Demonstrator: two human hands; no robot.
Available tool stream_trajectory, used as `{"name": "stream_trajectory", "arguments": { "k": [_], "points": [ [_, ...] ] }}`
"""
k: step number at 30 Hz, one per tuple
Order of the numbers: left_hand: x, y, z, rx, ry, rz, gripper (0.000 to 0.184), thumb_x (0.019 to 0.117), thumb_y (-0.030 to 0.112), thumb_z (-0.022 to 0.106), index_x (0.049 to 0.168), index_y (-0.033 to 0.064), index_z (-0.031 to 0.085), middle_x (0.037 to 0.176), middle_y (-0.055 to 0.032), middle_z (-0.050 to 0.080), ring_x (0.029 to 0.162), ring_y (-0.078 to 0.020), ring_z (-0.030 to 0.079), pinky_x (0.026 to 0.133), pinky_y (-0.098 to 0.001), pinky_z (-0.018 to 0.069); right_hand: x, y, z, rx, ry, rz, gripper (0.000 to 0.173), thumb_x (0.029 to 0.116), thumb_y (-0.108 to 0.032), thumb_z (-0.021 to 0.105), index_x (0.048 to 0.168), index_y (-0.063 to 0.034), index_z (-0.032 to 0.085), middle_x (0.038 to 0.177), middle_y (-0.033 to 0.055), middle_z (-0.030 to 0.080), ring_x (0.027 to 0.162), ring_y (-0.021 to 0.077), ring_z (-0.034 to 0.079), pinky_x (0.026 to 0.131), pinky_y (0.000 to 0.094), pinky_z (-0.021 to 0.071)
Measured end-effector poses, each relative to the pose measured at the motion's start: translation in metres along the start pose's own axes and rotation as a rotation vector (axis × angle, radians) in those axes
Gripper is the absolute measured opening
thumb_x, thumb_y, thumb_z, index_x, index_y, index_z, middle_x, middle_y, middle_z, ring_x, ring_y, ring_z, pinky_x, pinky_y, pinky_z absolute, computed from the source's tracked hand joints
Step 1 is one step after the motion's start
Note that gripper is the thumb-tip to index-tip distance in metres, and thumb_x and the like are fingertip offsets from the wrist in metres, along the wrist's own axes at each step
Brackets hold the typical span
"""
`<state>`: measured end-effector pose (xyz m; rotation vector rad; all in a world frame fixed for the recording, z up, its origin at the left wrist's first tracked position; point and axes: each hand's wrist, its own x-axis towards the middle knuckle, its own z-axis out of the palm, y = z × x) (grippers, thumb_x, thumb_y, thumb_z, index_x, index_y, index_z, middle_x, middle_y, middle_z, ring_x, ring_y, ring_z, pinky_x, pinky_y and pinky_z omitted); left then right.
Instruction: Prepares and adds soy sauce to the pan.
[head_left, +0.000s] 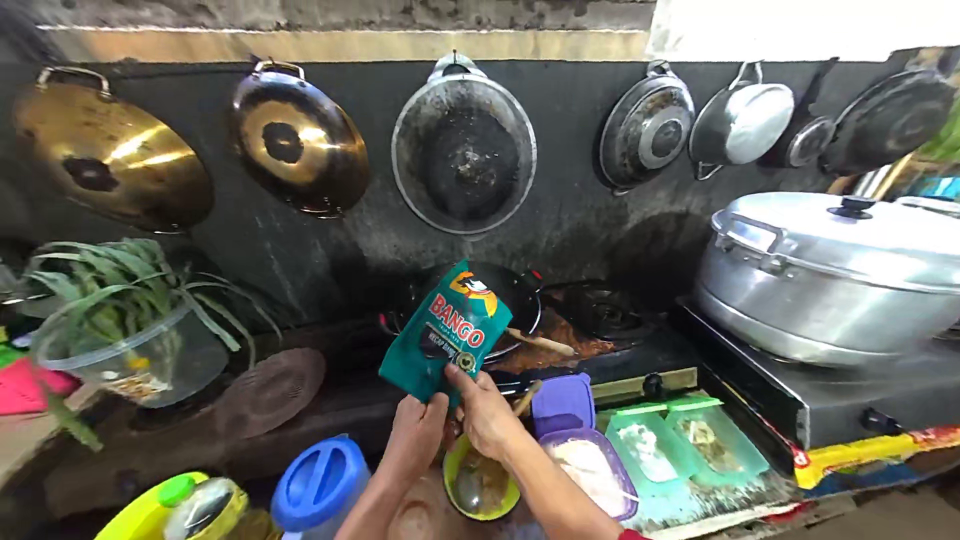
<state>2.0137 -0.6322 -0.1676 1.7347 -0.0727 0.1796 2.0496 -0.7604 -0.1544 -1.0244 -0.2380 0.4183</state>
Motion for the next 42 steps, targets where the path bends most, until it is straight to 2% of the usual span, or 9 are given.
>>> {"name": "stream_trajectory", "arguments": {
  "k": [3, 5, 7, 11, 15, 19, 31, 36, 42],
  "points": [
    [0.017, 0.0, -0.008, 0.059, 0.1, -0.065, 0.032, 0.1021, 0.025, 0.041, 0.108, 0.0024, 0.062, 0.072, -0.0035, 0.061, 0.055, -0.0148, 0.059, 0.054, -0.0353, 0.0556, 0.028, 0.008, 0.013, 0.06, 0.091, -0.017, 0.042, 0.1123, -0.038, 0.037, 0.118, -0.0037, 0.061, 0.088, 0.0126, 0.07, 0.072, 0.0187, 0.069, 0.064, 0.0349, 0.0595],
    [0.024, 0.003, -0.012, -0.104, 0.114, -0.135, 0.028, 0.1057, 0.021, 0.04, 0.114, 0.0002, 0.057, 0.073, -0.0054, 0.062, 0.056, -0.0147, 0.059, 0.053, -0.0322, 0.0543, 0.04, 0.012, 0.021, 0.029, 0.099, 0.0, 0.051, 0.1118, -0.046, 0.031, 0.112, -0.0042, 0.06, 0.071, 0.0123, 0.064, 0.05, 0.0178, 0.059, 0.044, 0.032, 0.0519],
    [0.03, 0.005, -0.018, -0.242, 0.075, -0.217, 0.027, 0.1055, 0.02, 0.04, 0.116, -0.0002, 0.055, 0.074, -0.0081, 0.066, 0.06, -0.0168, 0.065, 0.056, -0.0328, 0.0578, 0.044, 0.012, 0.022, -0.041, 0.052, 0.106, 0.057, 0.1106, -0.053, 0.028, 0.102, -0.0063, 0.059, 0.06, 0.0071, 0.055, 0.043, 0.0152, 0.049, 0.039, 0.0294, 0.0442],
    [0.044, -0.005, -0.021, -0.275, 0.035, -0.223, 0.031, 0.106, 0.021, 0.036, 0.09, 0.0052, 0.058, 0.058, -0.0025, 0.054, 0.047, -0.0139, 0.053, 0.045, -0.0291, 0.0484, 0.055, 0.011, 0.013, -0.001, -0.012, 0.239, 0.047, 0.1117, -0.045, 0.036, 0.094, -0.0053, 0.055, 0.052, 0.0042, 0.05, 0.041, 0.0161, 0.051, 0.042, 0.0326, 0.0501],
    [0.057, -0.003, -0.01, -0.039, 0.18, -0.245, 0.037, 0.1092, 0.022, 0.031, 0.087, 0.0049, 0.056, 0.057, -0.0021, 0.051, 0.045, -0.014, 0.05, 0.044, -0.0295, 0.0471, 0.076, 0.021, 0.014, 0.15, 0.111, 0.091, 0.028, 0.1102, -0.029, 0.048, 0.106, -0.0023, 0.057, 0.06, 0.0085, 0.055, 0.042, 0.0152, 0.05, 0.039, 0.0304, 0.0465],
    [0.07, -0.002, -0.004, 0.155, 0.242, -0.272, 0.038, 0.1097, 0.025, 0.033, 0.095, 0.0012, 0.06, 0.067, -0.0058, 0.055, 0.052, -0.0163, 0.054, 0.05, -0.0331, 0.0495, 0.1, 0.021, 0.011, 0.146, 0.179, 0.06, 0.042, 0.111, -0.038, 0.043, 0.12, -0.0012, 0.062, 0.096, 0.0168, 0.073, 0.08, 0.0234, 0.072, 0.07, 0.0367, 0.0598],
    [0.071, -0.005, 0.005, 0.247, 0.324, -0.238, 0.039, 0.1071, 0.025, 0.034, 0.089, 0.0047, 0.063, 0.073, -0.0053, 0.058, 0.061, -0.0167, 0.056, 0.058, -0.0362, 0.0497, 0.12, 0.014, 0.013, 0.216, 0.264, 0.147, 0.056, 0.1123, -0.046, 0.03, 0.121, -0.0007, 0.062, 0.096, 0.0176, 0.072, 0.076, 0.0255, 0.071, 0.071, 0.0402, 0.0606],
    [0.068, -0.01, 0.003, 0.123, 0.349, -0.294, 0.041, 0.1099, 0.025, 0.032, 0.091, 0.0022, 0.061, 0.066, -0.0061, 0.054, 0.05, -0.0175, 0.052, 0.048, -0.0349, 0.0481, 0.115, 0.013, 0.018, 0.175, 0.298, 0.133, 0.041, 0.1121, -0.038, 0.039, 0.116, -0.0023, 0.059, 0.087, 0.0154, 0.068, 0.073, 0.0234, 0.068, 0.065, 0.0377, 0.0581],
    [0.071, 0.0, -0.001, 0.255, 0.37, -0.258, 0.039, 0.1087, 0.024, 0.036, 0.093, 0.0022, 0.065, 0.074, -0.0069, 0.059, 0.062, -0.0176, 0.058, 0.059, -0.0374, 0.0516, 0.109, 0.017, 0.025, 0.277, 0.363, -0.088, 0.027, 0.1092, -0.022, 0.05, 0.103, -0.0003, 0.064, 0.085, 0.0131, 0.067, 0.073, 0.0185, 0.067, 0.066, 0.0335, 0.0569]
  ]
}}
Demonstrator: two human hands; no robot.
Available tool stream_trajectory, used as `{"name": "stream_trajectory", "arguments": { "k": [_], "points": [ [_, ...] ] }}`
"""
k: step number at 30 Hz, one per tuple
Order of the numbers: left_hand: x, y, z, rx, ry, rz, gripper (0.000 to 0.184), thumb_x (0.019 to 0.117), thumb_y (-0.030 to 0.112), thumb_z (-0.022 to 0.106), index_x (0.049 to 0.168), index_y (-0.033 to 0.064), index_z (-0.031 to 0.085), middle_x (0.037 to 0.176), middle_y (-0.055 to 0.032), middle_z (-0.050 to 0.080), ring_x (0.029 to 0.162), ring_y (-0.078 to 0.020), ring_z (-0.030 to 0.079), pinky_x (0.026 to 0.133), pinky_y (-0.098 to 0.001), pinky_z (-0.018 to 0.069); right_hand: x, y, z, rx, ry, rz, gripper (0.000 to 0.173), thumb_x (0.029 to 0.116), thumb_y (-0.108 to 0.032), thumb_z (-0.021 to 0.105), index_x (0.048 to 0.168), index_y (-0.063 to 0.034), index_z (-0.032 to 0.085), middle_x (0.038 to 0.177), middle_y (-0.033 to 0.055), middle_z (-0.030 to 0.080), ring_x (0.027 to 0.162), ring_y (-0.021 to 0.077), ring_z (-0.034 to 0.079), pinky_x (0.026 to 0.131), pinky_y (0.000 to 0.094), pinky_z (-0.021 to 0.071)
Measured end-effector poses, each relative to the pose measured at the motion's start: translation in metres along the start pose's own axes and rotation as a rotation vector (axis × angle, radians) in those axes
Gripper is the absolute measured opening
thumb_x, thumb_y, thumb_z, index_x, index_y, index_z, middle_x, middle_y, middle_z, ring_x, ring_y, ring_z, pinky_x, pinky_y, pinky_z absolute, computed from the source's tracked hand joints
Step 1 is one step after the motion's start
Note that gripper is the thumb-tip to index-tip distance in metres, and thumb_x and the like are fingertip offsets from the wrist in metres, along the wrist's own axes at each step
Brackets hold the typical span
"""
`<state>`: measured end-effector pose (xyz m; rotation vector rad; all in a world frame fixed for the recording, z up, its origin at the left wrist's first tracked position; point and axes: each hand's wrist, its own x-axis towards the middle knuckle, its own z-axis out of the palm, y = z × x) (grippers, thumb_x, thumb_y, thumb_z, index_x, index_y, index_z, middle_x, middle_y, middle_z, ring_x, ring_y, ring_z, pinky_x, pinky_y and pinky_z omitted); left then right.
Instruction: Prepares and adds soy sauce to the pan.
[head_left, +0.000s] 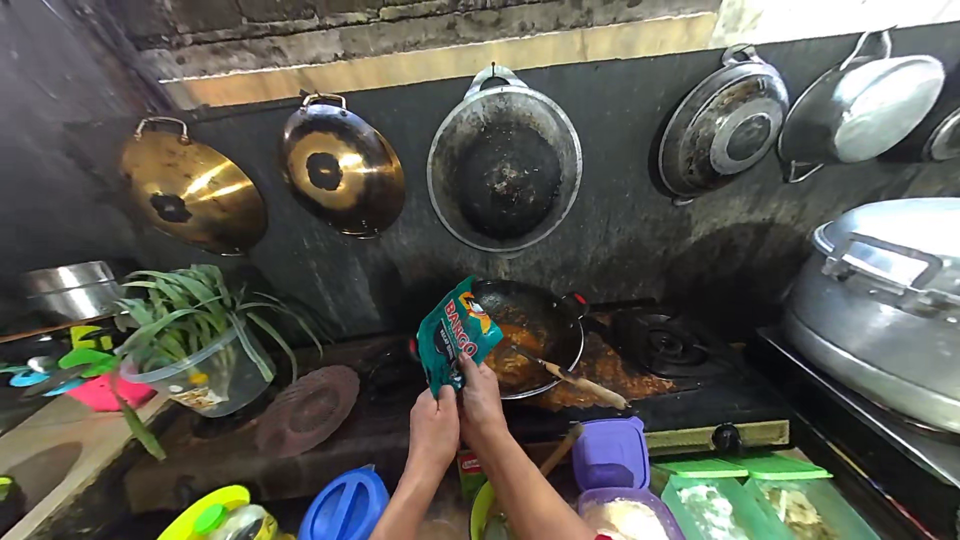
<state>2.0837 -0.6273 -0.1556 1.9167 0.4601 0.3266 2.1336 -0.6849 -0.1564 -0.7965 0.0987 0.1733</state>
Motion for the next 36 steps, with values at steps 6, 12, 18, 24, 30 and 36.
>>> {"name": "stream_trajectory", "arguments": {
  "k": [6, 12, 18, 24, 30, 36],
  "points": [
    [-0.003, -0.002, -0.003, 0.065, 0.013, 0.033, 0.037, 0.1067, 0.023, 0.038, 0.093, 0.0028, 0.066, 0.075, -0.0063, 0.061, 0.065, -0.0173, 0.06, 0.063, -0.0384, 0.0525, -0.003, 0.007, -0.002, -0.019, -0.014, -0.035, 0.027, 0.1103, -0.018, 0.047, 0.106, 0.0017, 0.064, 0.087, 0.0143, 0.067, 0.075, 0.019, 0.067, 0.069, 0.0337, 0.0574],
    [-0.009, 0.013, -0.006, 0.251, -0.039, 0.108, 0.039, 0.1075, 0.022, 0.038, 0.107, -0.0007, 0.07, 0.096, -0.0147, 0.069, 0.09, -0.0248, 0.067, 0.084, -0.0461, 0.0532, 0.017, 0.0, 0.007, -0.055, 0.086, 0.013, 0.034, 0.1112, -0.025, 0.045, 0.112, 0.0021, 0.065, 0.096, 0.0172, 0.072, 0.086, 0.0243, 0.072, 0.079, 0.0401, 0.0597],
    [-0.01, 0.011, -0.002, 0.275, -0.068, 0.079, 0.039, 0.1081, 0.021, 0.037, 0.11, -0.0003, 0.069, 0.098, -0.0153, 0.069, 0.09, -0.0259, 0.067, 0.083, -0.0461, 0.0532, 0.032, -0.002, 0.009, 0.046, 0.17, 0.108, 0.034, 0.1126, -0.025, 0.04, 0.12, 0.0027, 0.059, 0.098, 0.0184, 0.069, 0.083, 0.0245, 0.07, 0.076, 0.038, 0.0589],
    [-0.01, 0.012, -0.001, 0.298, -0.069, 0.096, 0.041, 0.1081, 0.02, 0.036, 0.116, -0.0027, 0.069, 0.109, -0.02, 0.07, 0.106, -0.0305, 0.067, 0.095, -0.0499, 0.0504, 0.041, -0.006, 0.011, 0.071, 0.229, 0.134, 0.037, 0.113, -0.026, 0.039, 0.124, 0.0034, 0.058, 0.104, 0.0187, 0.067, 0.087, 0.0249, 0.069, 0.077, 0.0391, 0.0586],
    [-0.001, 0.011, 0.0, 0.278, -0.092, 0.054, 0.041, 0.1093, 0.023, 0.036, 0.116, -0.0009, 0.069, 0.104, -0.0176, 0.069, 0.089, -0.0269, 0.067, 0.082, -0.0468, 0.0536, 0.055, -0.006, 0.013, 0.129, 0.298, 0.142, 0.035, 0.1121, -0.026, 0.042, 0.128, 0.0009, 0.057, 0.113, 0.0199, 0.064, 0.095, 0.0277, 0.066, 0.08, 0.0421, 0.0573],
    [0.016, 0.021, 0.0, 0.305, -0.121, 0.028, 0.041, 0.1107, 0.026, 0.036, 0.106, -0.0001, 0.068, 0.09, -0.0142, 0.065, 0.074, -0.0237, 0.063, 0.071, -0.0441, 0.053, 0.067, -0.016, 0.021, 0.037, 0.341, 0.125, 0.036, 0.1118, -0.029, 0.042, 0.123, -0.0008, 0.061, 0.11, 0.0171, 0.063, 0.094, 0.0251, 0.062, 0.081, 0.0428, 0.0514]
  ]
}}
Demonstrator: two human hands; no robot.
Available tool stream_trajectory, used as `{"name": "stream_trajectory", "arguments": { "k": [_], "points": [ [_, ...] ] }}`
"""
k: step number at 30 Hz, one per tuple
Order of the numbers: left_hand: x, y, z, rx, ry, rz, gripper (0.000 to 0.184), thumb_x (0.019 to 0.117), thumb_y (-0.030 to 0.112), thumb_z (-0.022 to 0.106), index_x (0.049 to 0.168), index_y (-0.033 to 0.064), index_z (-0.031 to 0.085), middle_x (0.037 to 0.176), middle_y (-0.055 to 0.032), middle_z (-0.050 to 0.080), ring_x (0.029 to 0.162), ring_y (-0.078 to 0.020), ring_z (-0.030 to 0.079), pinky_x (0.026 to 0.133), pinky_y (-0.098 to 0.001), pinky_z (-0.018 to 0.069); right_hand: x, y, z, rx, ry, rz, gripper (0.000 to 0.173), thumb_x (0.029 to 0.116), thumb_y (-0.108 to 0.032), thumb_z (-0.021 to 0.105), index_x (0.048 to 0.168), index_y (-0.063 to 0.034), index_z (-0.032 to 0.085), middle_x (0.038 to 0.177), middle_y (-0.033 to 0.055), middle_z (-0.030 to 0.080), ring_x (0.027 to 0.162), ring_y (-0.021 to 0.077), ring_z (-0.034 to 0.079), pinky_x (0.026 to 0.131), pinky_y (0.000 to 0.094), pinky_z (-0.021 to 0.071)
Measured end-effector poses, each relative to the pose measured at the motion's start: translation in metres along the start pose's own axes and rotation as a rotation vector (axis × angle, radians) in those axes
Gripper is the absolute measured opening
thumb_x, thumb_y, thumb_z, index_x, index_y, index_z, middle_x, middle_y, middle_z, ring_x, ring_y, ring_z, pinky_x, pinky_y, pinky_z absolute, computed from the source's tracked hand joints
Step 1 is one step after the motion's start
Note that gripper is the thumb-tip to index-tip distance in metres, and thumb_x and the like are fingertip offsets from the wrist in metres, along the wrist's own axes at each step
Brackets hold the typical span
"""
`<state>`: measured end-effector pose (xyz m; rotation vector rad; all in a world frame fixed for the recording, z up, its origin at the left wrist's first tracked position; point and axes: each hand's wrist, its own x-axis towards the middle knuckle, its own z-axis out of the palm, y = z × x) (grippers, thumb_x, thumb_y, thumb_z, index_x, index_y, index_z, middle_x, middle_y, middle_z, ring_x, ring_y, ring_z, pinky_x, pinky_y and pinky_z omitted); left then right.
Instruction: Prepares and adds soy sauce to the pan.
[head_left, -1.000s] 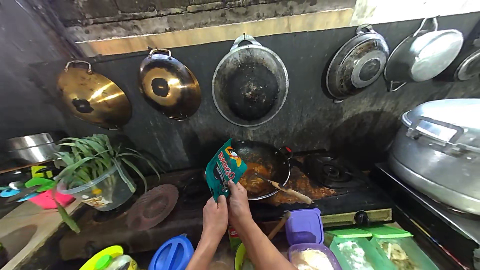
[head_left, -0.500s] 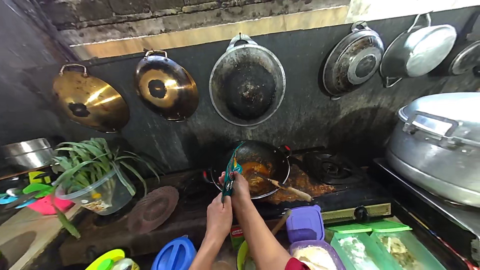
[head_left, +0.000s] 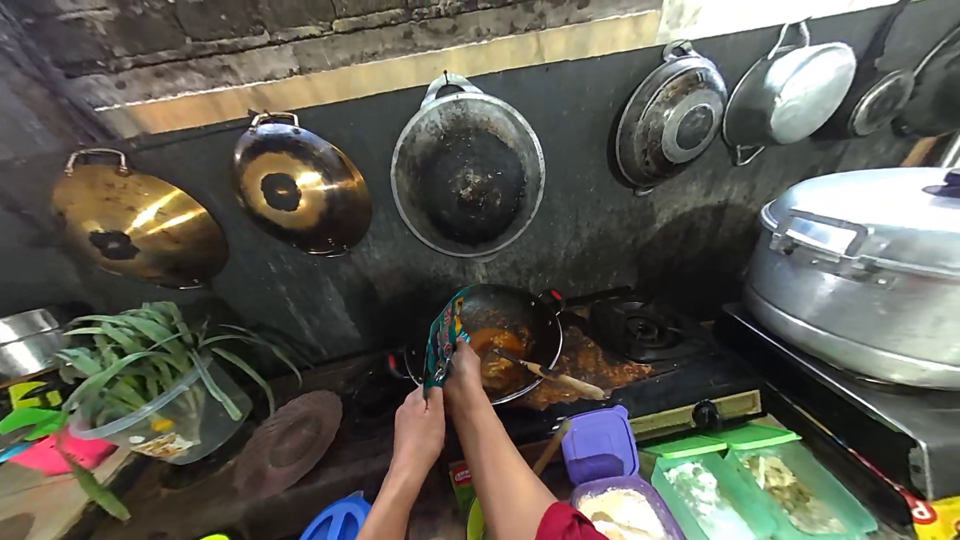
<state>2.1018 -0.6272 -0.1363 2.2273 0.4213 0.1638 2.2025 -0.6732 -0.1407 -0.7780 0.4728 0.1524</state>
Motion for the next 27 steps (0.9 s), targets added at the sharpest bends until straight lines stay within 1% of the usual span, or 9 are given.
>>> {"name": "stream_trajectory", "arguments": {
  "k": [4, 7, 10, 13, 16, 19, 21, 25, 27],
  "points": [
    [0.008, 0.004, 0.0, -0.004, -0.017, -0.023, 0.041, 0.111, 0.027, 0.035, 0.103, 0.0006, 0.066, 0.084, -0.0123, 0.062, 0.066, -0.0223, 0.06, 0.064, -0.0421, 0.0527, 0.007, -0.004, 0.004, 0.055, -0.007, 0.015, 0.035, 0.1113, -0.03, 0.044, 0.122, -0.0011, 0.062, 0.109, 0.0167, 0.064, 0.094, 0.025, 0.063, 0.08, 0.0431, 0.0523],
    [0.017, 0.002, -0.002, -0.04, -0.023, -0.028, 0.042, 0.1121, 0.028, 0.033, 0.1, 0.0014, 0.064, 0.073, -0.0092, 0.057, 0.056, -0.0198, 0.056, 0.055, -0.0382, 0.0514, -0.001, -0.003, -0.002, 0.224, -0.139, 0.094, 0.038, 0.1106, -0.036, 0.044, 0.129, -0.0057, 0.057, 0.115, 0.0142, 0.064, 0.1, 0.024, 0.065, 0.083, 0.0432, 0.0551],
    [0.027, 0.013, -0.01, 0.027, -0.016, -0.042, 0.044, 0.1117, 0.029, 0.034, 0.103, 0.0004, 0.066, 0.084, -0.014, 0.063, 0.068, -0.0243, 0.062, 0.065, -0.044, 0.0535, -0.017, 0.003, -0.013, 0.243, -0.371, 0.167, 0.039, 0.1053, -0.036, 0.056, 0.132, -0.0081, 0.057, 0.118, 0.0122, 0.067, 0.102, 0.0223, 0.067, 0.085, 0.0397, 0.0571],
    [0.035, 0.021, -0.015, 0.102, -0.023, -0.049, 0.044, 0.1118, 0.029, 0.034, 0.103, 0.0001, 0.066, 0.086, -0.0156, 0.063, 0.071, -0.0258, 0.063, 0.068, -0.0458, 0.053, -0.024, 0.006, -0.019, 0.202, -0.496, 0.227, 0.024, 0.1021, -0.017, 0.061, 0.123, -0.006, 0.058, 0.105, 0.0114, 0.072, 0.086, 0.017, 0.071, 0.073, 0.0311, 0.058],
    [0.038, 0.024, -0.018, 0.149, -0.048, -0.063, 0.046, 0.1116, 0.032, 0.032, 0.105, -0.0003, 0.065, 0.084, -0.0155, 0.062, 0.067, -0.0251, 0.061, 0.064, -0.0444, 0.0525, -0.02, 0.008, -0.018, 0.221, -0.495, 0.242, 0.019, 0.1013, -0.014, 0.062, 0.118, -0.0062, 0.058, 0.09, 0.0099, 0.069, 0.076, 0.0157, 0.068, 0.067, 0.031, 0.0574],
    [0.032, 0.031, -0.018, 0.253, -0.03, -0.043, 0.046, 0.1109, 0.031, 0.034, 0.116, -0.0017, 0.066, 0.103, -0.0215, 0.067, 0.09, -0.033, 0.067, 0.082, -0.054, 0.0529, -0.02, 0.003, -0.011, 0.219, -0.416, 0.208, 0.021, 0.1016, -0.019, 0.063, 0.118, -0.0062, 0.061, 0.096, 0.009, 0.069, 0.084, 0.0166, 0.068, 0.075, 0.0332, 0.0582],
    [0.025, 0.035, -0.016, 0.309, -0.026, -0.023, 0.045, 0.1104, 0.03, 0.037, 0.115, -0.0034, 0.066, 0.11, -0.0238, 0.068, 0.105, -0.0368, 0.066, 0.093, -0.0581, 0.0495, -0.016, -0.002, -0.009, 0.183, -0.366, 0.176, 0.028, 0.1033, -0.024, 0.061, 0.124, -0.0044, 0.059, 0.105, 0.0112, 0.068, 0.09, 0.0188, 0.067, 0.08, 0.0349, 0.0576],
    [0.013, 0.036, -0.007, 0.398, -0.057, -0.005, 0.045, 0.1108, 0.031, 0.036, 0.113, -0.0004, 0.068, 0.111, -0.0211, 0.069, 0.112, -0.0358, 0.065, 0.097, -0.0566, 0.0482, 0.007, 0.001, -0.01, 0.212, -0.306, 0.153, 0.033, 0.1044, -0.029, 0.06, 0.125, -0.0031, 0.059, 0.105, 0.0112, 0.069, 0.089, 0.0179, 0.068, 0.078, 0.0336, 0.0582],
    [0.012, 0.035, -0.004, 0.425, -0.07, -0.001, 0.045, 0.1109, 0.031, 0.035, 0.115, 0.0015, 0.069, 0.113, -0.0199, 0.069, 0.114, -0.035, 0.065, 0.098, -0.0556, 0.0482, 0.014, 0.003, -0.009, 0.257, -0.285, 0.171, 0.033, 0.1088, -0.03, 0.051, 0.12, -0.0005, 0.059, 0.099, 0.0123, 0.07, 0.084, 0.0184, 0.07, 0.075, 0.0331, 0.0587]
  ]
}}
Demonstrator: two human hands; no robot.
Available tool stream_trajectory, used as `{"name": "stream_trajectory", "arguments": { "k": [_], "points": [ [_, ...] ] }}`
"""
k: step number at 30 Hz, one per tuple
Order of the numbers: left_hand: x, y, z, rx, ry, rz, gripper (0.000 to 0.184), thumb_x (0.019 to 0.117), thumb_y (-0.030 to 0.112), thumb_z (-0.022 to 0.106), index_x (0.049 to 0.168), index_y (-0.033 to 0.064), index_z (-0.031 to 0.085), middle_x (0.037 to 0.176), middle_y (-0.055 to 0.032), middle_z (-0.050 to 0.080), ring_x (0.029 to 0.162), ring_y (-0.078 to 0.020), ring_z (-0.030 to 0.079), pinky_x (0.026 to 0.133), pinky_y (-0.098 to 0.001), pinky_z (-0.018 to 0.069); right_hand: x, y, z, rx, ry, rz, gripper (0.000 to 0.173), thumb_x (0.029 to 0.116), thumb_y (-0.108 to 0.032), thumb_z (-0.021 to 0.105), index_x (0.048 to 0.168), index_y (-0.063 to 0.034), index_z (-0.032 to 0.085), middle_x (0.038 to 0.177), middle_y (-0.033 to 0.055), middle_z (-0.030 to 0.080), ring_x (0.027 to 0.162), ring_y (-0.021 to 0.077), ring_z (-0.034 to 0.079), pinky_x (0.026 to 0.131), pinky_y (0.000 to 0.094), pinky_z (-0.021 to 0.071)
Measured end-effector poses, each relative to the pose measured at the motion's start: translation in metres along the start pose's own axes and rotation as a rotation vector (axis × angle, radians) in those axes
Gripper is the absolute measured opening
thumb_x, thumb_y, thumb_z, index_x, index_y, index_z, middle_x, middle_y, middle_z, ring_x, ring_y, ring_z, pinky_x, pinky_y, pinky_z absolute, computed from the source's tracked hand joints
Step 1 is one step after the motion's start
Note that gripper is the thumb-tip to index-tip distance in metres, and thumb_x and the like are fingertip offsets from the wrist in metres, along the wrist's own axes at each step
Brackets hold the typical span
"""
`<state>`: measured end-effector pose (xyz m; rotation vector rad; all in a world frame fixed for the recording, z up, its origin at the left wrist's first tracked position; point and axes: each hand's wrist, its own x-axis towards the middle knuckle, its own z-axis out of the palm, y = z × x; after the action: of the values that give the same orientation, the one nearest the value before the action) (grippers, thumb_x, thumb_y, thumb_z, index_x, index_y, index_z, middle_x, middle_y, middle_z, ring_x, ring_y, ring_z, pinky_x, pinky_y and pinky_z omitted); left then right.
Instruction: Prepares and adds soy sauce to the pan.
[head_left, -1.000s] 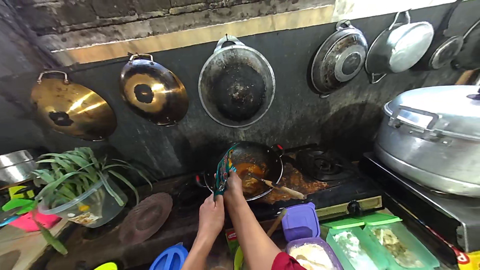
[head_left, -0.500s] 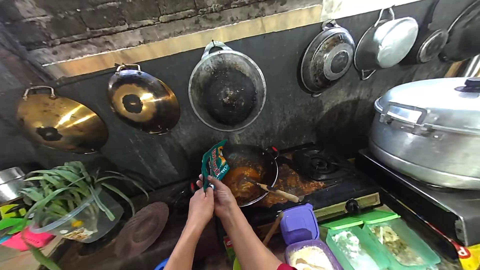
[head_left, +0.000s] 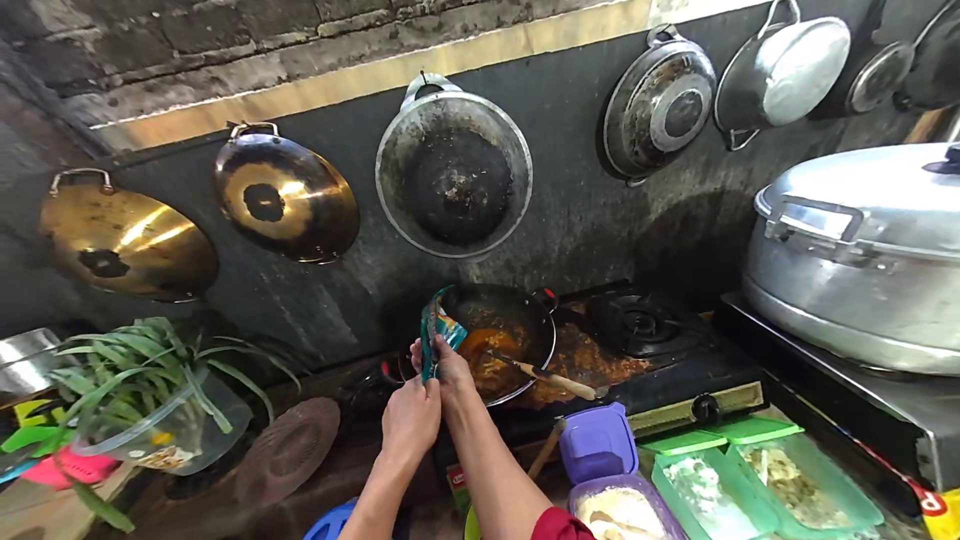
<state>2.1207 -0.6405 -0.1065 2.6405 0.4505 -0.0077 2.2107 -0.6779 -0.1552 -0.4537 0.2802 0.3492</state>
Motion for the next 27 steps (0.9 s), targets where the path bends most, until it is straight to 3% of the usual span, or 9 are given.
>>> {"name": "stream_trajectory", "arguments": {
  "k": [2, 4, 7, 10, 12, 14, 17, 20, 27],
  "points": [
    [0.0, 0.0, 0.002, 0.031, -0.013, 0.017, 0.044, 0.1111, 0.03, 0.034, 0.121, 0.004, 0.068, 0.117, -0.0184, 0.07, 0.117, -0.0339, 0.064, 0.1, -0.0552, 0.0481, -0.006, -0.005, 0.004, 0.057, 0.001, 0.014, 0.042, 0.1131, -0.034, 0.036, 0.107, -0.0001, 0.06, 0.083, 0.0083, 0.071, 0.072, 0.0147, 0.07, 0.067, 0.0284, 0.0587],
    [0.001, -0.002, 0.003, 0.034, -0.025, 0.023, 0.044, 0.1113, 0.03, 0.033, 0.123, 0.0057, 0.068, 0.119, -0.0176, 0.069, 0.118, -0.0333, 0.064, 0.101, -0.0555, 0.0478, -0.006, -0.007, 0.006, 0.076, 0.012, 0.027, 0.048, 0.1139, -0.037, 0.03, 0.102, -0.0008, 0.059, 0.076, 0.0069, 0.07, 0.066, 0.0138, 0.07, 0.063, 0.027, 0.0584],
    [0.007, -0.011, 0.0, -0.011, -0.046, 0.014, 0.044, 0.1109, 0.034, 0.033, 0.12, 0.008, 0.067, 0.104, -0.015, 0.071, 0.095, -0.0302, 0.07, 0.086, -0.0534, 0.0541, 0.007, -0.002, 0.003, -0.149, 0.109, -0.058, 0.05, 0.1133, -0.04, 0.033, 0.115, 0.0019, 0.061, 0.09, 0.0124, 0.069, 0.078, 0.0179, 0.069, 0.071, 0.0325, 0.0585],
    [0.011, -0.017, -0.012, -0.149, 0.026, 0.019, 0.047, 0.1089, 0.04, 0.039, 0.134, 0.0061, 0.059, 0.096, -0.0164, 0.073, 0.079, -0.0303, 0.073, 0.077, -0.0538, 0.06, 0.003, 0.002, 0.0, -0.415, 0.169, -0.118, 0.051, 0.1092, -0.047, 0.045, 0.123, -0.0003, 0.062, 0.108, 0.0168, 0.066, 0.095, 0.0251, 0.063, 0.083, 0.045, 0.0526],
    [0.01, -0.014, -0.019, -0.222, 0.132, 0.02, 0.046, 0.1113, 0.037, 0.037, 0.123, 0.0014, 0.064, 0.09, -0.0164, 0.071, 0.072, -0.0278, 0.072, 0.071, -0.0505, 0.0606, -0.003, 0.003, 0.0, -0.427, 0.148, -0.129, 0.049, 0.1074, -0.047, 0.049, 0.122, -0.0021, 0.062, 0.106, 0.0156, 0.065, 0.092, 0.0243, 0.064, 0.08, 0.0442, 0.0537],
    [0.012, -0.015, -0.018, -0.234, 0.221, 0.037, 0.044, 0.112, 0.032, 0.036, 0.112, -0.0005, 0.066, 0.084, -0.0149, 0.07, 0.067, -0.0253, 0.07, 0.067, -0.0474, 0.0608, -0.01, 0.004, -0.001, -0.233, 0.035, -0.067, 0.042, 0.1059, -0.042, 0.055, 0.125, -0.0049, 0.06, 0.106, 0.0131, 0.066, 0.092, 0.0222, 0.066, 0.08, 0.0412, 0.0564],
    [0.017, -0.022, -0.004, -0.167, 0.298, 0.065, 0.042, 0.1105, 0.029, 0.039, 0.108, -0.002, 0.067, 0.087, -0.0182, 0.069, 0.075, -0.0308, 0.07, 0.074, -0.053, 0.058, -0.022, 0.007, -0.009, 0.036, -0.175, 0.086, 0.034, 0.0986, -0.027, 0.067, 0.126, -0.009, 0.059, 0.104, 0.0116, 0.07, 0.091, 0.0211, 0.07, 0.08, 0.0399, 0.0601],
    [0.015, -0.024, 0.005, -0.061, 0.308, 0.085, 0.042, 0.11, 0.028, 0.039, 0.109, -0.0035, 0.067, 0.092, -0.0212, 0.07, 0.091, -0.0372, 0.071, 0.084, -0.0574, 0.0547, -0.031, 0.01, -0.012, 0.025, -0.244, 0.167, 0.023, 0.0957, -0.008, 0.066, 0.118, -0.0062, 0.058, 0.091, 0.0104, 0.069, 0.078, 0.0178, 0.069, 0.072, 0.0357, 0.0601],
    [0.013, -0.033, 0.005, -0.036, 0.371, 0.23, 0.039, 0.1078, 0.024, 0.042, 0.1, -0.0041, 0.067, 0.082, -0.0191, 0.068, 0.078, -0.0341, 0.07, 0.074, -0.0541, 0.0565, -0.03, 0.007, 0.0, -0.037, -0.103, 0.145, 0.031, 0.095, -0.018, 0.072, 0.122, -0.0067, 0.059, 0.096, 0.0114, 0.069, 0.08, 0.0195, 0.069, 0.071, 0.0362, 0.0599]
  ]
}}
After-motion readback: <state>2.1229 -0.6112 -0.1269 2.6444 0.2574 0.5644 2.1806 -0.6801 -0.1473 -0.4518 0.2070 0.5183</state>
